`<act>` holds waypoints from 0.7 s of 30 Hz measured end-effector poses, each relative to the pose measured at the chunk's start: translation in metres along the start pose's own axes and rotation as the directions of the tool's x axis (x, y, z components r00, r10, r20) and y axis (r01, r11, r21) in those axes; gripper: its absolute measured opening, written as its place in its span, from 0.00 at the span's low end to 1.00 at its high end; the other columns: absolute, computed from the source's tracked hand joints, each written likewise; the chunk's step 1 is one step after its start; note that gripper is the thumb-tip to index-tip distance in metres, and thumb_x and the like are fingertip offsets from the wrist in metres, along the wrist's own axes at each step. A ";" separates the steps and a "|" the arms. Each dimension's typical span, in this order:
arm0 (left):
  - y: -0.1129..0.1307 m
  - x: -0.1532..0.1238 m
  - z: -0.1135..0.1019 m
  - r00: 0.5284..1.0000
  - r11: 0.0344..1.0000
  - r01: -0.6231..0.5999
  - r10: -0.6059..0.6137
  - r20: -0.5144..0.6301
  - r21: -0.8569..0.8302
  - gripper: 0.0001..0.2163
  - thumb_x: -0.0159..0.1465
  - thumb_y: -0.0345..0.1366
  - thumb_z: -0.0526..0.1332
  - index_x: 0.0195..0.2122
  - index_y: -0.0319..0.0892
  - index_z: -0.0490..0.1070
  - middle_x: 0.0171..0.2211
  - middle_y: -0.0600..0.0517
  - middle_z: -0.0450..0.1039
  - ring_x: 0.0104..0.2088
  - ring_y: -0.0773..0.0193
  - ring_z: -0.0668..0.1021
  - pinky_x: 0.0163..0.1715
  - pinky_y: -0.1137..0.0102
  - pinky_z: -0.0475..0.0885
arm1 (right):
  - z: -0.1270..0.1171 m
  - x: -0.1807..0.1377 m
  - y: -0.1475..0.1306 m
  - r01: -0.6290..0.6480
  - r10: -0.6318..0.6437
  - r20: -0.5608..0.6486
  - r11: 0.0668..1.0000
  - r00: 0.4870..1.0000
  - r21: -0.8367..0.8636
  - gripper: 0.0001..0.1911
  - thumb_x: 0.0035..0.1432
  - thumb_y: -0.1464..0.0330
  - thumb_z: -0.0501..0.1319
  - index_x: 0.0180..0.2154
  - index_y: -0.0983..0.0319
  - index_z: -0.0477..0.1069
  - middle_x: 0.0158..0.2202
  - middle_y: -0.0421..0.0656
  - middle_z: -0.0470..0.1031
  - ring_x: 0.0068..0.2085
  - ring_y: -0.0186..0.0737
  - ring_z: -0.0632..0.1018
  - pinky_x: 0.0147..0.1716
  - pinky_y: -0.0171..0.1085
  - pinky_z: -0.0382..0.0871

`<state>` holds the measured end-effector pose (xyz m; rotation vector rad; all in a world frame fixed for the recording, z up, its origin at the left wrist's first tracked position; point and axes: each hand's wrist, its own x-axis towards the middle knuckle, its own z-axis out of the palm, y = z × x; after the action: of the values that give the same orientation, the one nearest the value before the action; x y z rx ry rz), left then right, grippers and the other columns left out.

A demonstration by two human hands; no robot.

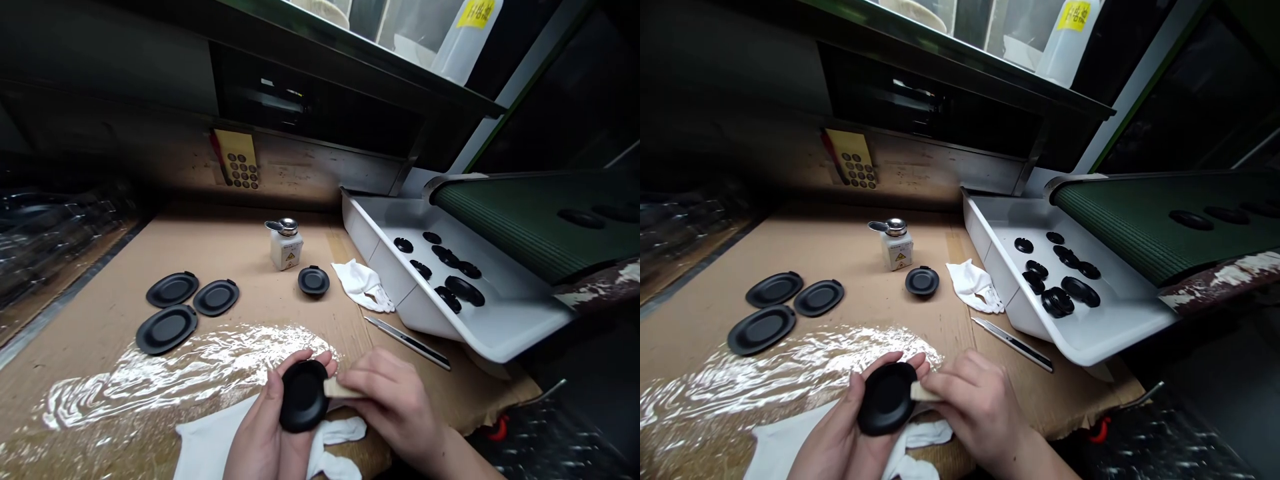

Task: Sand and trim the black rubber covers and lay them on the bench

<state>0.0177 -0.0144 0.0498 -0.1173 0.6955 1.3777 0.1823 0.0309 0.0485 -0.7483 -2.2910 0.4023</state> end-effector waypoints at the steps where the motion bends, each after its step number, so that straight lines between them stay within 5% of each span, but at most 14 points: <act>1: -0.001 0.000 0.000 1.000 1.000 0.004 -0.004 0.004 -0.008 0.14 0.61 0.41 0.54 0.40 0.39 0.73 0.38 0.44 0.78 0.46 0.53 0.74 0.52 0.57 0.62 | 0.000 -0.003 -0.001 0.024 -0.024 0.011 1.000 1.000 0.006 0.11 0.57 0.75 0.57 0.42 0.59 0.69 0.33 0.42 0.74 0.33 0.36 0.71 0.32 0.36 0.66; 10: -0.002 -0.001 0.000 0.997 0.999 0.031 -0.034 0.068 0.037 0.16 0.61 0.45 0.53 0.37 0.39 0.74 0.37 0.45 0.77 0.43 0.57 0.75 0.54 0.61 0.58 | 0.028 0.012 -0.033 0.153 -0.162 -0.076 0.981 0.984 -0.122 0.13 0.62 0.68 0.49 0.36 0.59 0.72 0.24 0.39 0.73 0.28 0.35 0.68 0.27 0.36 0.62; 18: -0.003 -0.002 0.001 0.995 1.000 -0.010 0.010 0.096 -0.006 0.18 0.63 0.43 0.50 0.33 0.38 0.75 0.38 0.46 0.76 0.47 0.56 0.71 0.54 0.62 0.59 | 0.039 0.036 -0.038 -0.077 0.046 -0.183 0.982 0.982 -0.170 0.10 0.59 0.73 0.53 0.40 0.62 0.70 0.32 0.43 0.73 0.31 0.36 0.69 0.29 0.35 0.63; 21: -0.002 -0.004 0.001 0.997 1.000 -0.009 0.010 0.078 -0.017 0.18 0.62 0.46 0.50 0.35 0.39 0.75 0.37 0.46 0.76 0.46 0.56 0.73 0.53 0.62 0.59 | 0.041 0.031 -0.043 -0.054 0.033 -0.162 0.990 0.986 -0.129 0.09 0.58 0.73 0.53 0.39 0.63 0.70 0.29 0.44 0.72 0.30 0.37 0.69 0.29 0.35 0.64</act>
<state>0.0194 -0.0177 0.0517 -0.0735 0.6201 1.3900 0.1182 0.0135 0.0555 -0.8663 -2.1691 0.2029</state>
